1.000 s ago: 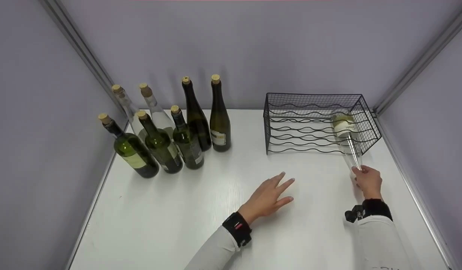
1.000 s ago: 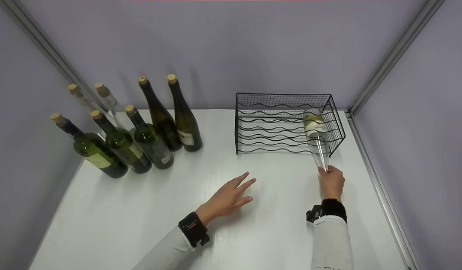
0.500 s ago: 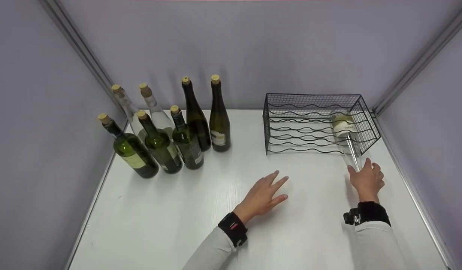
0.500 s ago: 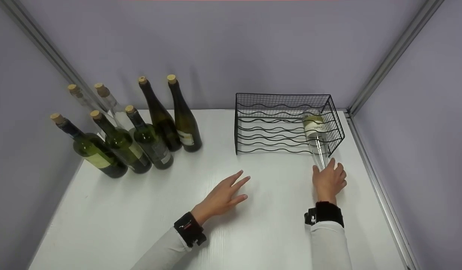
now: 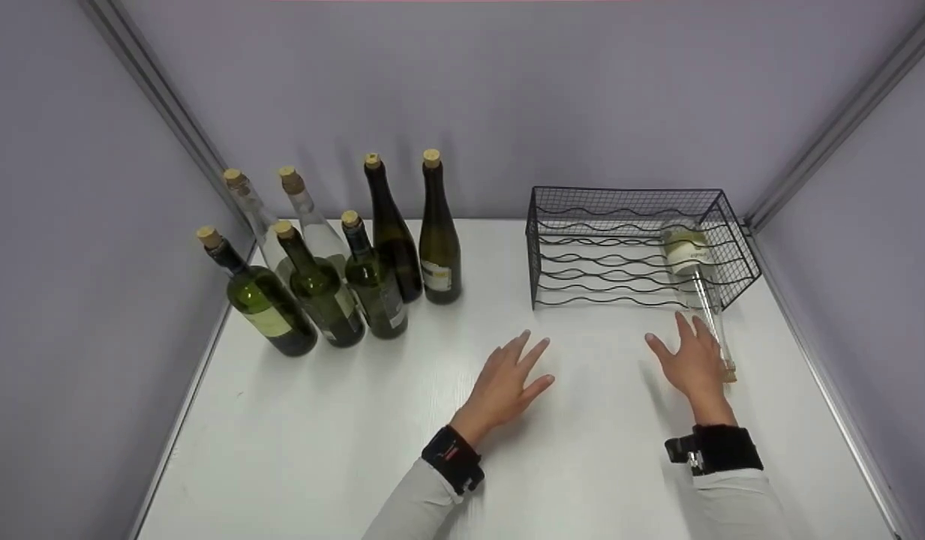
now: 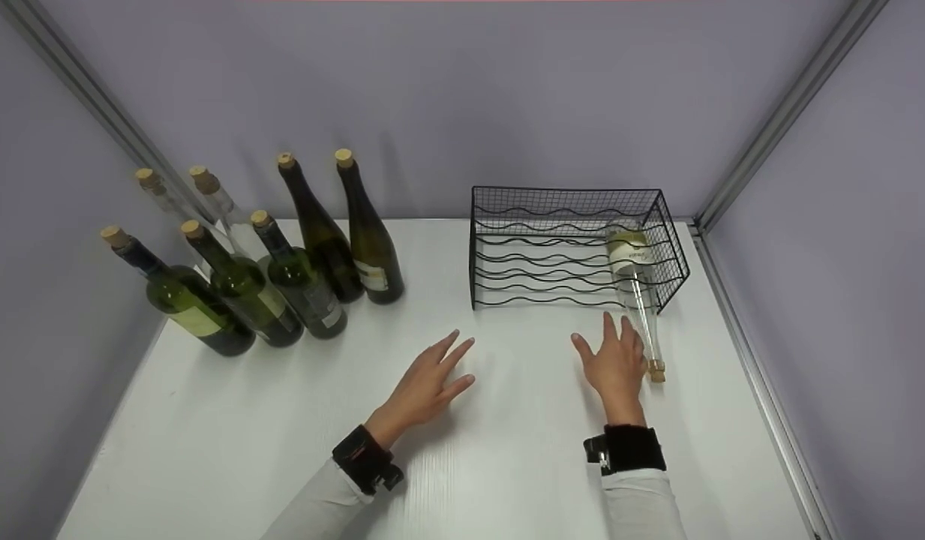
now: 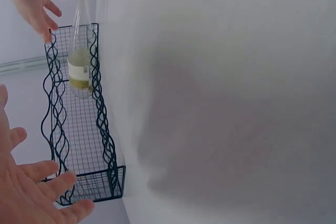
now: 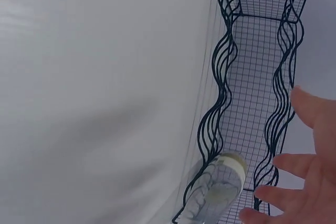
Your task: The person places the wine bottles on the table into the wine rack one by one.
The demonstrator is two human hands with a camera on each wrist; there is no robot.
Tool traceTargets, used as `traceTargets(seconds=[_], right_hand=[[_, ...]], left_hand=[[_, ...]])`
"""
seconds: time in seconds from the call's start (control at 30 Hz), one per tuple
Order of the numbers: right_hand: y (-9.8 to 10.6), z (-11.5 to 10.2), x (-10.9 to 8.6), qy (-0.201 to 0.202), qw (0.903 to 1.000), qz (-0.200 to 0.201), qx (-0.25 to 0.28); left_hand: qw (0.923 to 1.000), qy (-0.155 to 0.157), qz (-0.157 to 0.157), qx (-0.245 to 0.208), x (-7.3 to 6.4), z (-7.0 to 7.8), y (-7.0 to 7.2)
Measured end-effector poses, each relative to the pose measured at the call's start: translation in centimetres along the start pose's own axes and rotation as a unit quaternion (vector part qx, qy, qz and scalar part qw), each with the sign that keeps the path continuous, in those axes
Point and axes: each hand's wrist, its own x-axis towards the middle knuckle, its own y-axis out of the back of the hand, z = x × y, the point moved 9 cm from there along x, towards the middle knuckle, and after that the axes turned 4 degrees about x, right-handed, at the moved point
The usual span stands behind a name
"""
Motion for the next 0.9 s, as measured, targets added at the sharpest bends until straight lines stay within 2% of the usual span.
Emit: traceTargets(seconds=[0.13,0.43,0.73,0.9], right_hand=[[-1.2,-1.6,-0.7,0.033,0.9993,-0.011,0.012],[-3.5,-4.3,-2.1,0.059,0.9960,-0.044,0.050],[-5.8,-7.5,-3.6,0.098,0.9861,-0.079,0.109],[-7.0,-8.9,-4.2,0.121,0.9802,-0.096,0.124]], left_hand=[[0.9995,0.017,0.022,-0.012,-0.3,-1.2,0.6],[0.9943,0.069,0.073,-0.034,-1.7,-5.4,2.1],[0.9847,0.100,0.129,-0.063,-3.4,-8.5,3.9],[0.9767,0.123,0.160,-0.075,-4.3,-10.0,4.6]])
